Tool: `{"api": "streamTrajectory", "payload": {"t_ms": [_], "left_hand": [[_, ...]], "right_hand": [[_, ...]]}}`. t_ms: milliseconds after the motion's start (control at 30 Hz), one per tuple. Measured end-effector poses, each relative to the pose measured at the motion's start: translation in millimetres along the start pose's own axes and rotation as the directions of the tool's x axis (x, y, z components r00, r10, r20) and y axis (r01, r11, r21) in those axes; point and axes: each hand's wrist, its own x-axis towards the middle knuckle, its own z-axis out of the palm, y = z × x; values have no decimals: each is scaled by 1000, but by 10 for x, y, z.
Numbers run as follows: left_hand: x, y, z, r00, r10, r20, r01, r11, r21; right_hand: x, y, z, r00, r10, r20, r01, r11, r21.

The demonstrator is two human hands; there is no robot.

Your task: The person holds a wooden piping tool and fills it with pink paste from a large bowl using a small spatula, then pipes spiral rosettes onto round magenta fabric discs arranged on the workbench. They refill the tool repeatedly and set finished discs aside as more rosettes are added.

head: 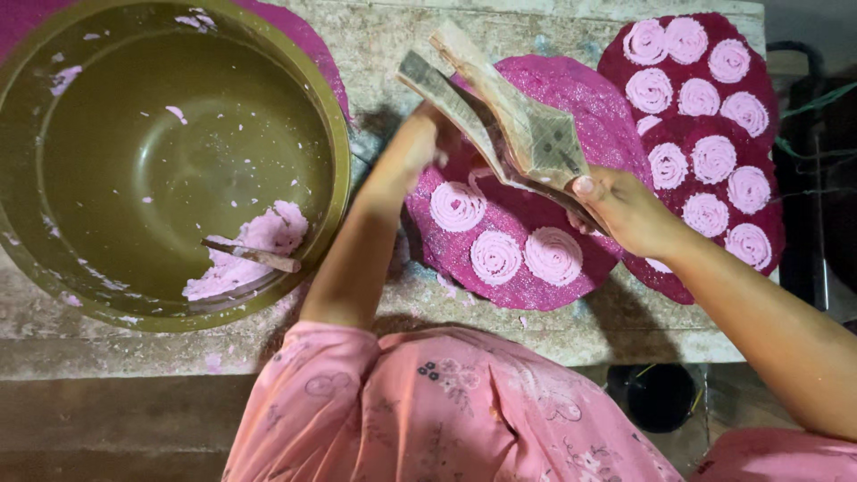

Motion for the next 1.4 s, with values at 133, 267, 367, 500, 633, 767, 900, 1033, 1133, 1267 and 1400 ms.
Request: {"api": "streamTrajectory", "payload": {"t_ms": [133,267,367,500,633,767,900,1033,1133,1267,1400], "left_hand": [[-88,-335,-34,987,53,150,-79,981,175],[-173,-394,-103,959,260,109,-279,932,231],[-368,-448,-182,946,324,7,-293,848,442],[-679,-598,-238,857,515,11,-362,587,724],[-857,-687,-211,797,605,-5,-325,434,840],[-974,-624,-210,696,703,146,-368,174,913],[-1108,-524,-223,697,697,168,-391,174,904],[-1209,-482,-210,695,701,159,-348,134,928],[-1216,-498,-197,767,630,120,-278,157,948],[-1153,-561,-185,683,729,47,-302,224,927],[-1115,-631,-176,734,668,122,-276,129,952]], "right_hand": [[116,79,47,999,-18,-35,17,999,-34],[293,169,154,995,-33,-98,33,999,7],[297,221,186,989,-79,-124,88,993,73],[93,280,221,976,-145,-165,182,954,239],[-178,336,307,951,-202,-233,285,862,419],[-431,388,351,923,-209,-322,351,798,489],[-673,416,351,897,-171,-407,374,783,497],[-826,424,373,874,-115,-472,383,761,523],[-863,429,384,863,-102,-495,386,765,515],[-885,454,380,861,-114,-495,410,730,546],[-928,527,400,857,-120,-501,409,749,521]]}}
